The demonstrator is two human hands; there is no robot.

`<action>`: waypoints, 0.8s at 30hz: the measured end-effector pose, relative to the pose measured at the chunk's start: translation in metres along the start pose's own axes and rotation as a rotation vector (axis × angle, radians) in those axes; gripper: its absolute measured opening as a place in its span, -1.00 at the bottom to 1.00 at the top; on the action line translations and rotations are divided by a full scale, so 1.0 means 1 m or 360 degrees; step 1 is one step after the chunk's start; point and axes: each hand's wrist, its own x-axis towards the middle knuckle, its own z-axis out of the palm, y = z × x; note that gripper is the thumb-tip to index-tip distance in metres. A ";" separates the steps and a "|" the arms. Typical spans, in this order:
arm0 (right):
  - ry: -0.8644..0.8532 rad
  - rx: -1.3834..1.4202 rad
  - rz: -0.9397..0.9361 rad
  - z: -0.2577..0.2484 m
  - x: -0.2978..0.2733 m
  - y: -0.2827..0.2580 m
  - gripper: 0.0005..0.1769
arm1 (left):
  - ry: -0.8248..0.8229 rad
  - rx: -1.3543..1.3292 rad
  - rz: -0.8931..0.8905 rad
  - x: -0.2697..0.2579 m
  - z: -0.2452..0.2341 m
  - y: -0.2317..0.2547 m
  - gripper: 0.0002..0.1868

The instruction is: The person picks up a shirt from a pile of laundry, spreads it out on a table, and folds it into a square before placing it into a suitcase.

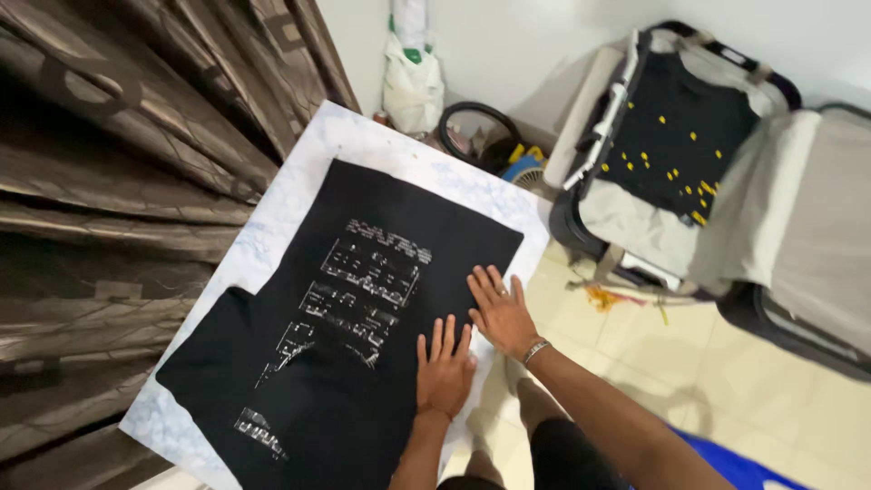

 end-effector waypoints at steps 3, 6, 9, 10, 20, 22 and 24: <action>-0.0066 0.0029 0.0063 -0.007 -0.015 0.000 -0.19 | -0.0034 -0.0009 0.0058 -0.014 -0.007 -0.009 -0.33; -0.0108 -0.0009 0.0215 -0.014 -0.003 0.014 -0.14 | -0.0195 0.0033 0.0052 -0.022 -0.015 -0.007 -0.27; -0.0051 -0.0052 0.0303 -0.013 0.023 0.033 -0.13 | -0.0189 0.0036 0.0047 -0.018 -0.018 -0.004 -0.23; -0.0029 -0.0064 0.0322 -0.009 0.031 0.038 -0.13 | -0.0191 0.0012 0.0049 -0.017 -0.015 -0.005 -0.22; 0.0042 0.0150 0.0241 0.023 0.021 -0.015 -0.12 | 0.0106 0.0003 0.0050 0.043 0.003 -0.040 -0.35; 0.0004 0.0164 0.0342 0.016 0.024 -0.018 -0.11 | 0.0103 -0.0020 0.0070 0.035 -0.008 -0.037 -0.31; 0.0103 0.0188 0.0472 0.007 0.041 -0.004 -0.10 | 0.0071 -0.0029 0.0065 0.043 -0.022 -0.033 -0.26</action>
